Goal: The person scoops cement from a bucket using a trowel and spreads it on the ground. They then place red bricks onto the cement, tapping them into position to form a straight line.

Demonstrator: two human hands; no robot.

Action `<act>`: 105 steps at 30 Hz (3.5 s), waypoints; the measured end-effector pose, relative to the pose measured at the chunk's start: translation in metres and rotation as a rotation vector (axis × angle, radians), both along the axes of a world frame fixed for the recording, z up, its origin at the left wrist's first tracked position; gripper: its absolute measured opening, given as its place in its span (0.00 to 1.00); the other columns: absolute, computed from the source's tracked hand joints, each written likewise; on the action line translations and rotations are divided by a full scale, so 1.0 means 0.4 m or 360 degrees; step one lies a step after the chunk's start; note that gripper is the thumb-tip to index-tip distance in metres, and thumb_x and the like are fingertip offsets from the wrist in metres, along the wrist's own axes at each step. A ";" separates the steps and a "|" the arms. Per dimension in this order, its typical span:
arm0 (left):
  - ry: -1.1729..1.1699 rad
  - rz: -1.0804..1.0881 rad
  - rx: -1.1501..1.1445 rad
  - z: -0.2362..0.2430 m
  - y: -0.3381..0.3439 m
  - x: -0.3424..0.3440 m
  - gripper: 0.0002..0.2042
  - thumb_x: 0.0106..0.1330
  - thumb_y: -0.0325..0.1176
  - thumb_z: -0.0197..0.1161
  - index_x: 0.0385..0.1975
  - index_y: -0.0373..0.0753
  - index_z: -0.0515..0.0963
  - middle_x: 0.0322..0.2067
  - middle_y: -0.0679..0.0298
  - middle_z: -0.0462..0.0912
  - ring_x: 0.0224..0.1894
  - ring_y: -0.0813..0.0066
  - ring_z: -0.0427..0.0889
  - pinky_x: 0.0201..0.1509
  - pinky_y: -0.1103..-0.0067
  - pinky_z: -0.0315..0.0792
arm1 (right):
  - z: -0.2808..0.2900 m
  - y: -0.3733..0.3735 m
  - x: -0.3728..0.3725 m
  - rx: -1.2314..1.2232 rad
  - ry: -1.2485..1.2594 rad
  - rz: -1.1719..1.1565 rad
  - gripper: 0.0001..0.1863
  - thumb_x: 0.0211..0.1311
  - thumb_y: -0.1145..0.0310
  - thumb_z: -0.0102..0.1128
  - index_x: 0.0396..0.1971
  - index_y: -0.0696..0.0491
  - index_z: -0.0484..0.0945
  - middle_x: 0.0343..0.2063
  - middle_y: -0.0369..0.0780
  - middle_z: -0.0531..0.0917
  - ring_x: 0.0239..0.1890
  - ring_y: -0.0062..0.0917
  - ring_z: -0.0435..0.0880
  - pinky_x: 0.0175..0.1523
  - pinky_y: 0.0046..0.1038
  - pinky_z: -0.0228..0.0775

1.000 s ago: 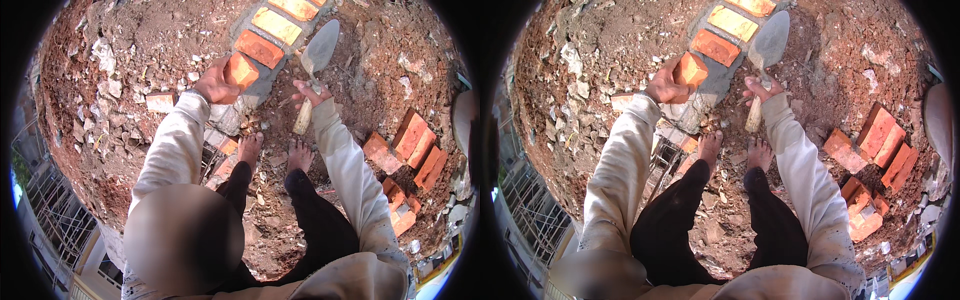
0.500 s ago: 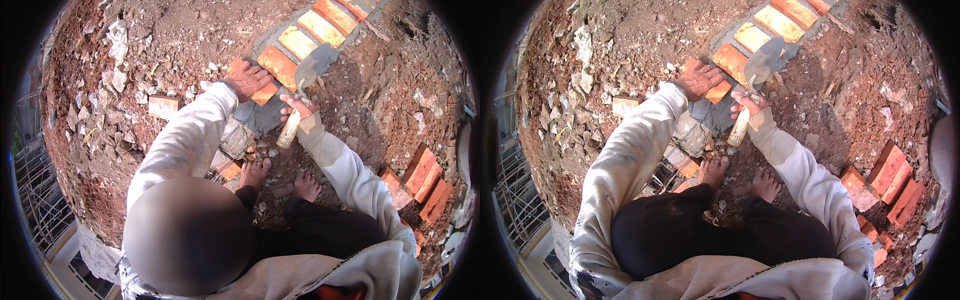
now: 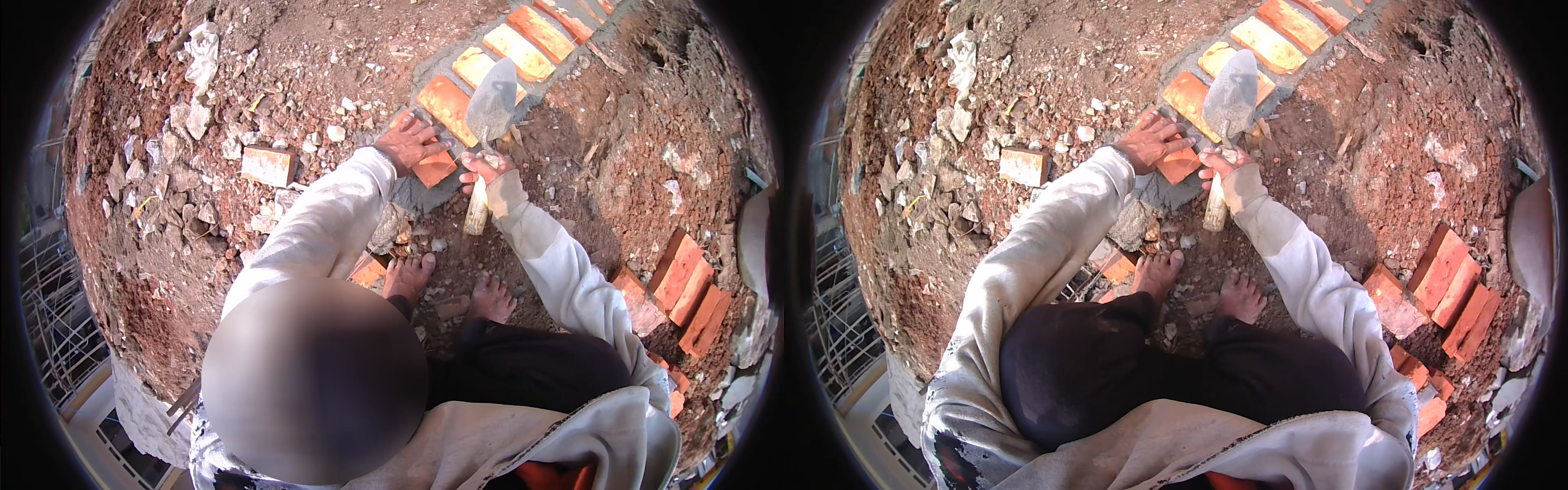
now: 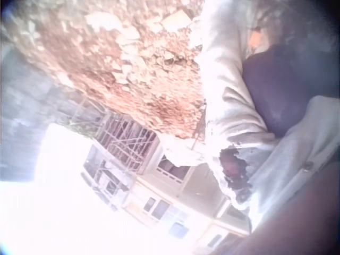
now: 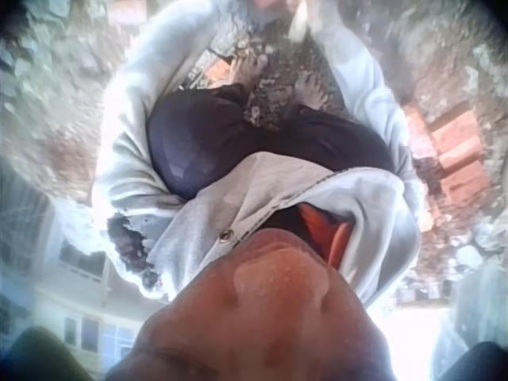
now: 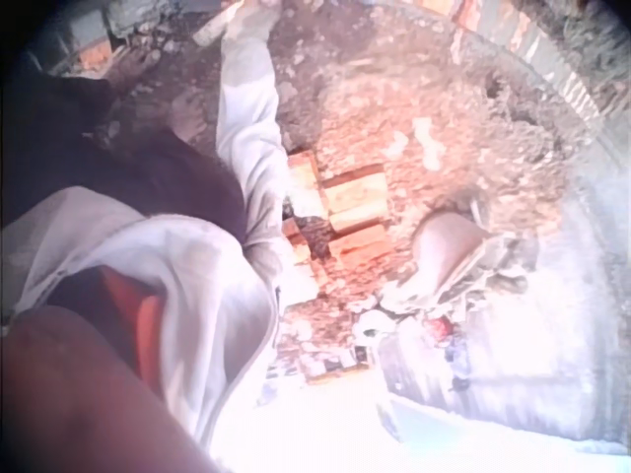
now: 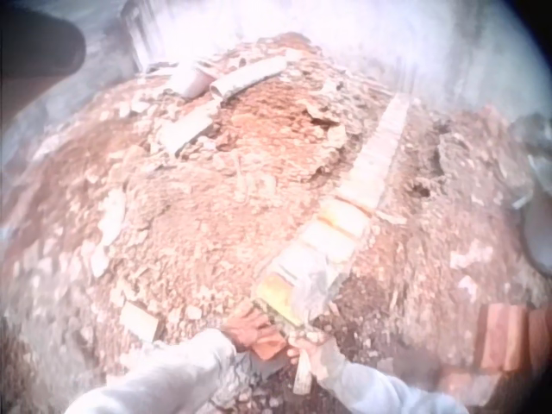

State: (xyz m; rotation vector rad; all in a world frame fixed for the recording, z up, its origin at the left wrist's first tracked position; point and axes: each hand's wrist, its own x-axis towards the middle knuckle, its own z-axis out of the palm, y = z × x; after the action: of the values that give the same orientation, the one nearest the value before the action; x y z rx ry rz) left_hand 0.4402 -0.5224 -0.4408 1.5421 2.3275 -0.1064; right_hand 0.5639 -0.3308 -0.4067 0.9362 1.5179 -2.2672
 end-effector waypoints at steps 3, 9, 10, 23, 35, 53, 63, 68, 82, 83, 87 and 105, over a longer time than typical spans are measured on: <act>-0.0074 0.0503 -0.0031 0.064 -0.048 0.023 0.48 0.47 0.34 0.71 0.69 0.58 0.49 0.68 0.60 0.51 0.71 0.55 0.49 0.73 0.59 0.46 | 0.049 0.014 0.021 0.0166 0.0117 -0.0127 0.14 0.58 0.67 0.61 0.42 0.55 0.73 0.30 0.37 0.80 0.28 0.21 0.80 0.28 0.26 0.75; -0.0300 0.0644 0.0105 0.022 -0.098 -0.008 0.52 0.42 0.40 0.77 0.69 0.61 0.51 0.70 0.61 0.48 0.68 0.53 0.56 0.70 0.62 0.54 | 0.049 0.059 -0.022 0.0847 0.0870 0.0100 0.12 0.61 0.70 0.55 0.43 0.58 0.72 0.34 0.43 0.79 0.38 0.29 0.79 0.46 0.30 0.70; -0.0348 0.0653 0.0121 0.011 -0.095 -0.017 0.51 0.42 0.41 0.77 0.68 0.61 0.52 0.70 0.62 0.48 0.67 0.53 0.57 0.69 0.63 0.56 | 0.033 0.060 -0.027 0.1120 0.0782 0.0340 0.13 0.61 0.71 0.54 0.44 0.59 0.72 0.36 0.44 0.80 0.40 0.31 0.79 0.46 0.31 0.70; -0.0456 0.0779 0.0260 -0.041 -0.098 -0.016 0.46 0.44 0.39 0.76 0.67 0.56 0.57 0.69 0.64 0.50 0.66 0.55 0.61 0.67 0.67 0.64 | -0.001 0.016 -0.030 0.1821 0.1430 0.0873 0.16 0.61 0.73 0.55 0.48 0.60 0.73 0.45 0.48 0.79 0.49 0.36 0.77 0.58 0.35 0.65; -0.0385 0.0796 0.0242 -0.011 -0.093 -0.011 0.47 0.43 0.39 0.76 0.66 0.54 0.57 0.67 0.62 0.53 0.65 0.56 0.62 0.67 0.68 0.64 | -0.024 0.009 -0.002 0.1624 0.1529 0.0804 0.13 0.61 0.75 0.55 0.46 0.59 0.75 0.44 0.46 0.80 0.48 0.35 0.78 0.55 0.35 0.67; 0.0073 0.0841 0.0749 -0.034 -0.031 0.119 0.29 0.53 0.36 0.66 0.60 0.52 0.70 0.63 0.54 0.63 0.60 0.53 0.68 0.62 0.68 0.65 | 0.478 0.442 0.437 0.0432 0.1477 -0.0989 0.15 0.67 0.57 0.47 0.43 0.53 0.69 0.36 0.40 0.73 0.40 0.35 0.77 0.49 0.38 0.72; -0.0330 0.0790 0.0706 -0.067 -0.141 0.034 0.32 0.45 0.39 0.75 0.56 0.54 0.75 0.62 0.63 0.66 0.59 0.60 0.69 0.63 0.69 0.66 | 0.179 0.047 0.103 0.0929 0.1020 0.0092 0.18 0.65 0.67 0.55 0.53 0.57 0.70 0.49 0.42 0.78 0.49 0.28 0.77 0.53 0.28 0.70; -0.0329 0.0797 0.0662 -0.062 -0.115 0.026 0.31 0.46 0.38 0.75 0.55 0.54 0.75 0.62 0.63 0.66 0.61 0.60 0.66 0.65 0.68 0.63 | -0.042 0.004 0.037 0.1574 0.1196 0.0705 0.15 0.64 0.70 0.54 0.48 0.61 0.72 0.49 0.49 0.78 0.52 0.37 0.77 0.56 0.34 0.67; -0.0191 0.0838 0.0554 -0.064 -0.150 0.040 0.30 0.48 0.40 0.73 0.56 0.57 0.74 0.63 0.67 0.65 0.63 0.65 0.65 0.66 0.70 0.63 | -0.041 -0.028 0.017 0.1572 0.1370 0.0773 0.17 0.66 0.70 0.53 0.52 0.60 0.71 0.49 0.47 0.78 0.55 0.36 0.74 0.62 0.34 0.60; -0.0193 0.0854 0.0534 -0.058 -0.136 0.040 0.30 0.48 0.39 0.73 0.56 0.57 0.74 0.63 0.67 0.65 0.63 0.65 0.65 0.66 0.70 0.63 | -0.030 -0.024 0.020 0.1633 0.1371 0.0764 0.17 0.66 0.70 0.53 0.52 0.59 0.72 0.49 0.47 0.78 0.55 0.36 0.74 0.62 0.34 0.60; -0.0167 0.0864 0.0569 -0.068 -0.129 0.057 0.30 0.49 0.38 0.72 0.57 0.57 0.74 0.63 0.68 0.64 0.63 0.64 0.65 0.66 0.70 0.63 | -0.024 -0.026 0.017 0.1751 0.1269 0.0774 0.16 0.65 0.68 0.53 0.50 0.58 0.74 0.48 0.46 0.79 0.55 0.35 0.74 0.62 0.35 0.60; -0.0135 0.0830 0.0572 -0.050 -0.136 0.059 0.30 0.50 0.37 0.72 0.57 0.57 0.73 0.63 0.68 0.63 0.62 0.65 0.65 0.65 0.71 0.64 | -0.015 -0.019 0.020 0.1866 0.1297 0.0741 0.18 0.65 0.65 0.54 0.52 0.58 0.71 0.46 0.49 0.78 0.52 0.40 0.74 0.61 0.40 0.59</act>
State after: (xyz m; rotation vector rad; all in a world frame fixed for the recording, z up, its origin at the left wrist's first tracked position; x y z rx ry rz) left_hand 0.4638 -0.5767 -0.4609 0.9923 2.6939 0.5180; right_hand 0.5720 -0.3385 -0.4126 -0.3219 3.0772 -1.2948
